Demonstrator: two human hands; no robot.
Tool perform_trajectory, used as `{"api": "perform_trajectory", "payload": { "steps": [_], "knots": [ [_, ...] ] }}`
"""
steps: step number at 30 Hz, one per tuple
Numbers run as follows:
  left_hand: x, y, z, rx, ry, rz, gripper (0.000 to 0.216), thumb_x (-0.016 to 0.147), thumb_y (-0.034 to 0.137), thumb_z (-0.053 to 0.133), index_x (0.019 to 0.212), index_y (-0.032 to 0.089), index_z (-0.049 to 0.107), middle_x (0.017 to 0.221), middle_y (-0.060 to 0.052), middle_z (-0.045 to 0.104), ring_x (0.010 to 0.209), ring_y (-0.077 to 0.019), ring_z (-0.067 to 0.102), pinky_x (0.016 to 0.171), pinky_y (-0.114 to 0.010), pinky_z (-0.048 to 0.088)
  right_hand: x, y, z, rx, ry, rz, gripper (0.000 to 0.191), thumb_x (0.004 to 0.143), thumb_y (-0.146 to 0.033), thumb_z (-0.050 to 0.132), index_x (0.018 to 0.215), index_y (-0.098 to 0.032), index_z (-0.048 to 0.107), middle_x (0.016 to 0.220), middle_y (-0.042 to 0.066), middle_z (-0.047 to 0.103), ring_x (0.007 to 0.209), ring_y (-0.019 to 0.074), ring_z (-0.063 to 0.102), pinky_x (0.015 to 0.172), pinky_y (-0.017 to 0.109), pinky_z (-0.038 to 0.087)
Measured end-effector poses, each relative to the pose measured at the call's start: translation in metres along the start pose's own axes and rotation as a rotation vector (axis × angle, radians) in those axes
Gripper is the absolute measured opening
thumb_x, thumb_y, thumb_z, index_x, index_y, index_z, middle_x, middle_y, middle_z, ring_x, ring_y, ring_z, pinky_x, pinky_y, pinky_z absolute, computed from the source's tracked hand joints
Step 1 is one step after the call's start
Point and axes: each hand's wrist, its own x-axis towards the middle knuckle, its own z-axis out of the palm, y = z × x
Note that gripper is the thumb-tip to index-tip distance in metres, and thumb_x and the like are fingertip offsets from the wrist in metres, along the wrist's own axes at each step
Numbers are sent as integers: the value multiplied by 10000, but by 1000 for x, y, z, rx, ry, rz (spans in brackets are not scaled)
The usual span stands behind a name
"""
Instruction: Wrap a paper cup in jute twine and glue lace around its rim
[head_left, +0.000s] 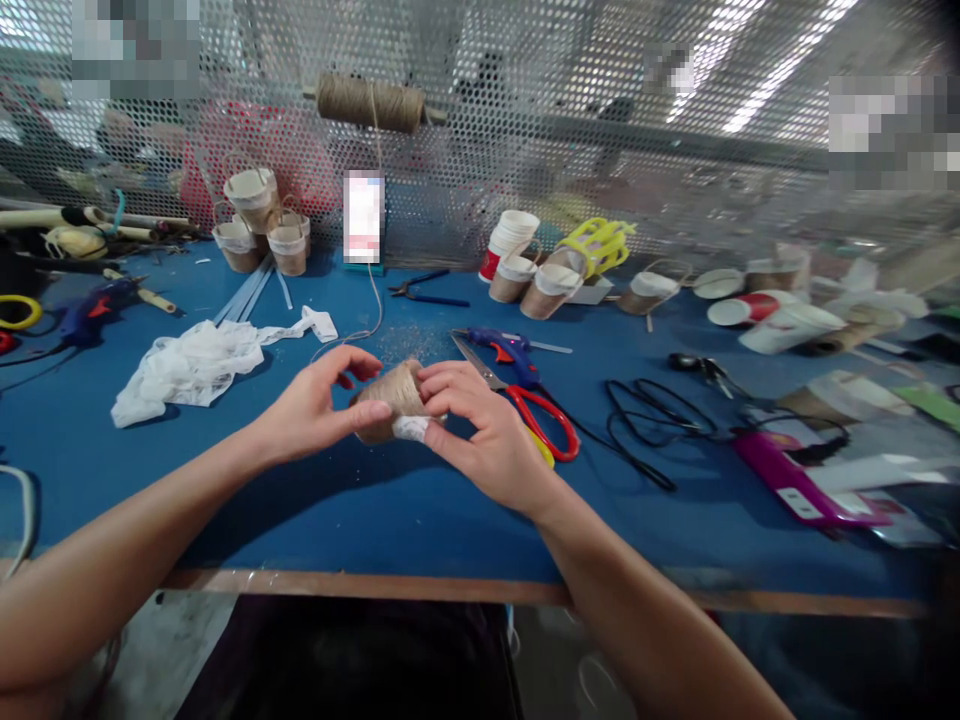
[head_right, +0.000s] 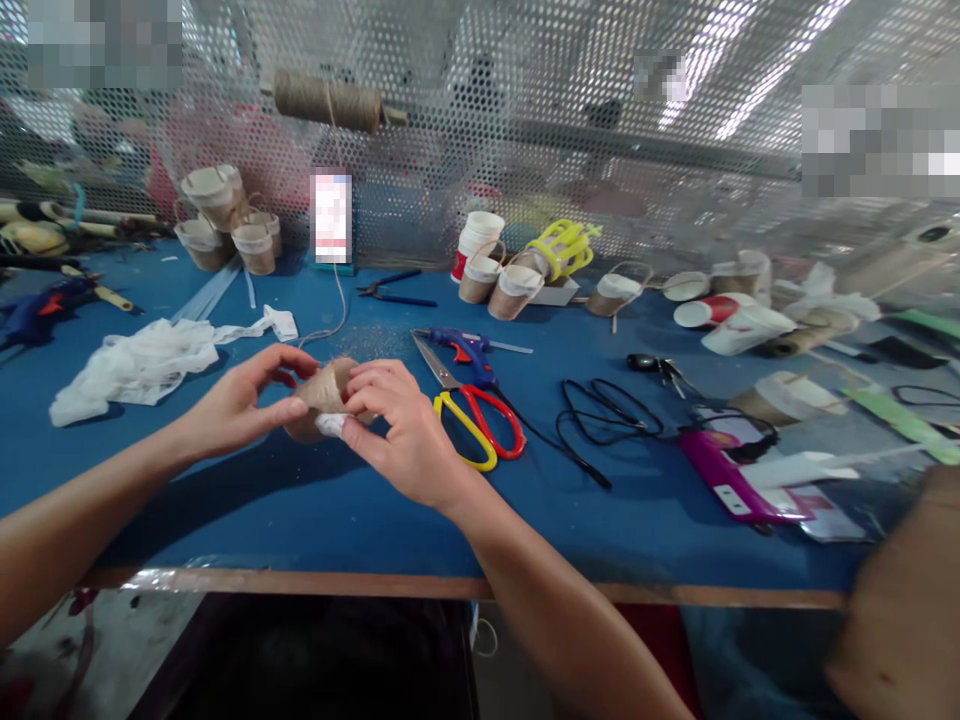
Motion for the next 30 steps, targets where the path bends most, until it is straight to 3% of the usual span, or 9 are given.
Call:
{"api": "perform_trajectory", "payload": {
  "steps": [4,8,11,15,21,26,30],
  "knots": [
    [-3,-2,10,-215,-269,-157,599,727,486,567,1167,92,467,1058,-125,580,893,-228,557,732,-316,457,-1,-1,0,97,-43,59,105,800,-160,575,718,-207,528,849,61,593,968,196,533,869,407,456],
    [-6,-3,16,-322,-326,-253,692,685,523,601,1198,79,468,987,-105,588,798,-200,547,654,-280,445,-2,-2,1,123,-48,80,98,805,-172,568,729,-218,527,848,47,596,982,195,536,870,407,458],
    [-6,-4,18,-402,-257,-276,695,675,547,615,1188,96,485,983,-95,591,798,-190,541,644,-261,440,-2,-2,1,52,-2,53,68,789,-187,599,801,-223,543,885,51,593,990,199,539,863,405,460],
    [-5,-5,18,-477,-130,-277,705,650,602,622,1141,107,516,983,-102,594,793,-184,541,647,-259,437,-2,-5,1,-49,64,92,225,767,-180,616,976,-209,539,1064,96,549,1052,211,511,898,422,429],
    [-5,-3,19,-614,-4,-345,688,633,593,654,1104,116,499,943,-99,576,755,-175,545,615,-268,454,-1,-10,3,-105,279,125,107,768,-144,566,815,-211,498,891,46,531,870,178,540,811,389,441],
    [-5,0,21,-740,42,-399,607,624,545,691,1035,144,492,853,-49,559,684,-143,535,567,-254,447,-2,-12,9,-81,226,196,89,794,-220,583,735,-211,516,749,12,554,749,160,547,695,328,457],
    [-5,0,23,-780,61,-391,528,654,501,681,1008,155,498,873,-53,586,739,-162,561,631,-278,456,-3,-11,14,-55,140,281,127,780,-285,626,714,-201,558,737,23,592,734,165,563,676,321,457]
  ]
}}
